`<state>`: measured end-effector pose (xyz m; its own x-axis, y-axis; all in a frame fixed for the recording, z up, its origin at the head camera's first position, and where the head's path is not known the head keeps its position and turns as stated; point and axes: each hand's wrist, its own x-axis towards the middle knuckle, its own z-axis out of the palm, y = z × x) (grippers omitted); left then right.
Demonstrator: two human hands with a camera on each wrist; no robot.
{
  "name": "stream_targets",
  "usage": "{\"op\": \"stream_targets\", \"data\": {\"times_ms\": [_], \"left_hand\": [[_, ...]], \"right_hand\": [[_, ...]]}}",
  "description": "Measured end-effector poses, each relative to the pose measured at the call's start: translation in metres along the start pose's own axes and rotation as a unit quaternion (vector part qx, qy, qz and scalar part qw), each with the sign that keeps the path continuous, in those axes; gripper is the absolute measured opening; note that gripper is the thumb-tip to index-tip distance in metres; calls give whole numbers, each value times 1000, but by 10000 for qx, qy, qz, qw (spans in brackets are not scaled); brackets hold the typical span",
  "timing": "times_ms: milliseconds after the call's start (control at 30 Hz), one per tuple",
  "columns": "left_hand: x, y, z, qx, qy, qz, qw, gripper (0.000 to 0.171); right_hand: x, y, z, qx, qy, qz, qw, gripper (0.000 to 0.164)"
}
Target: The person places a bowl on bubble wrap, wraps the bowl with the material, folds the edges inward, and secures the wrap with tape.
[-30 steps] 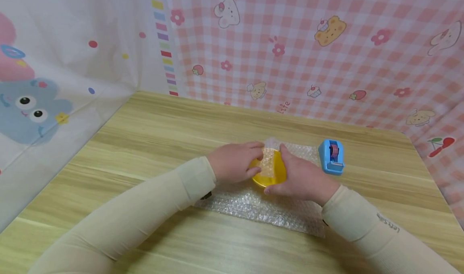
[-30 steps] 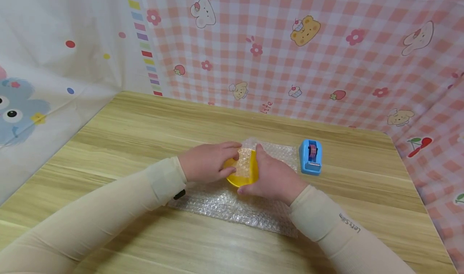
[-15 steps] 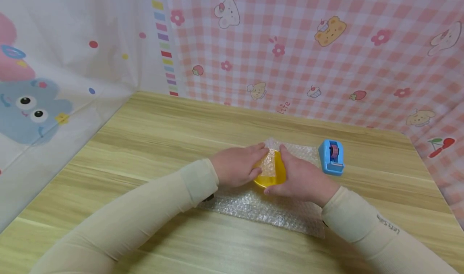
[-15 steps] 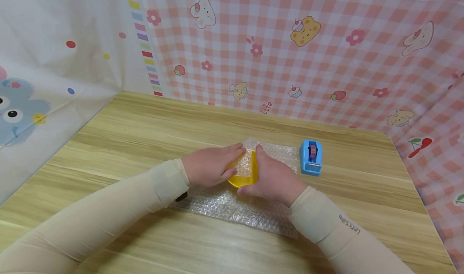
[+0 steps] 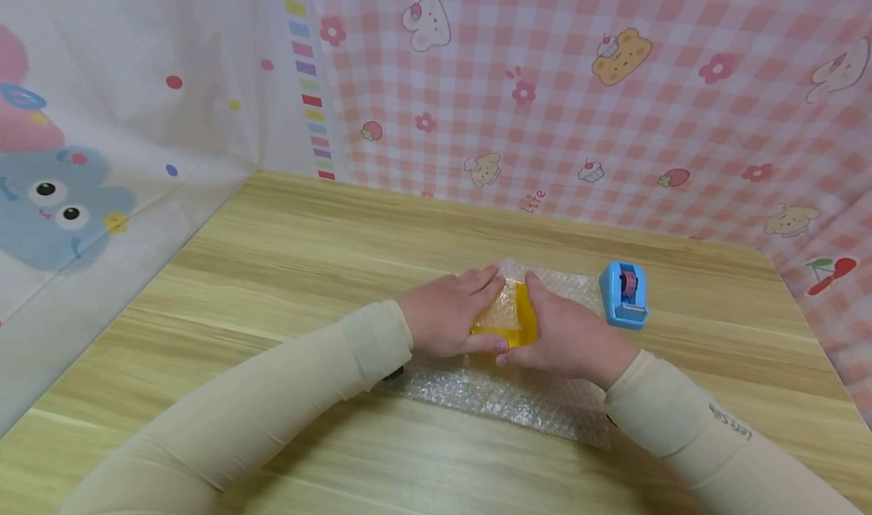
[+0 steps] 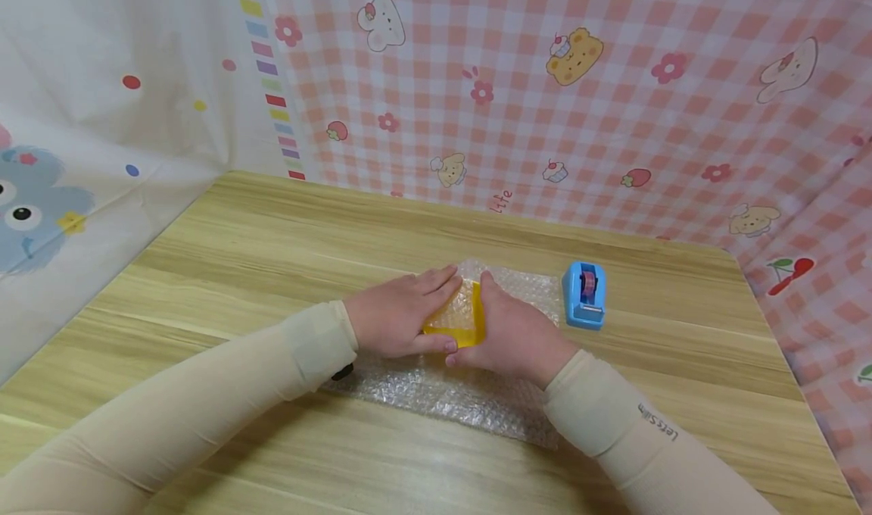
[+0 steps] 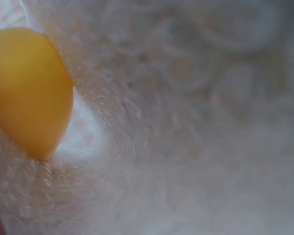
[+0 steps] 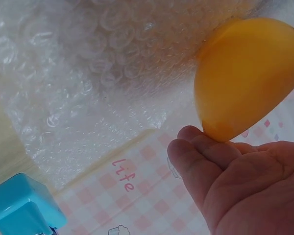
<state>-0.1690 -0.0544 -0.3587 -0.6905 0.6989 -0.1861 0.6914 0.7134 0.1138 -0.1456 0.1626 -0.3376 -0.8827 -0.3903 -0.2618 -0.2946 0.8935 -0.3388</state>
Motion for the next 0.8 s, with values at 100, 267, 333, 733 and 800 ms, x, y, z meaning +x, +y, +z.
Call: {"op": "stream_targets", "data": {"times_ms": [100,267,333,733,800], "left_hand": [[1,0,0,55,-16,-30,10000,99],[1,1,0,74,-67,-81,9999,100],[0,1,0,56,-90,-113,9999,100],[2,2,-1,-144,-161,-285,9994,104],[2,2,-1,-144,-178,-298,9993,104]], "right_hand": [[0,1,0,19,-23,-27,10000,132],[-1,5,-3,53,-48,-253,9997,131],[-1,8,-5,84,-116,-330,9994,130],[9,37,-24,69,-117,135,9998,79],[13,41,-23,-63,-4,257,9997,72]]}}
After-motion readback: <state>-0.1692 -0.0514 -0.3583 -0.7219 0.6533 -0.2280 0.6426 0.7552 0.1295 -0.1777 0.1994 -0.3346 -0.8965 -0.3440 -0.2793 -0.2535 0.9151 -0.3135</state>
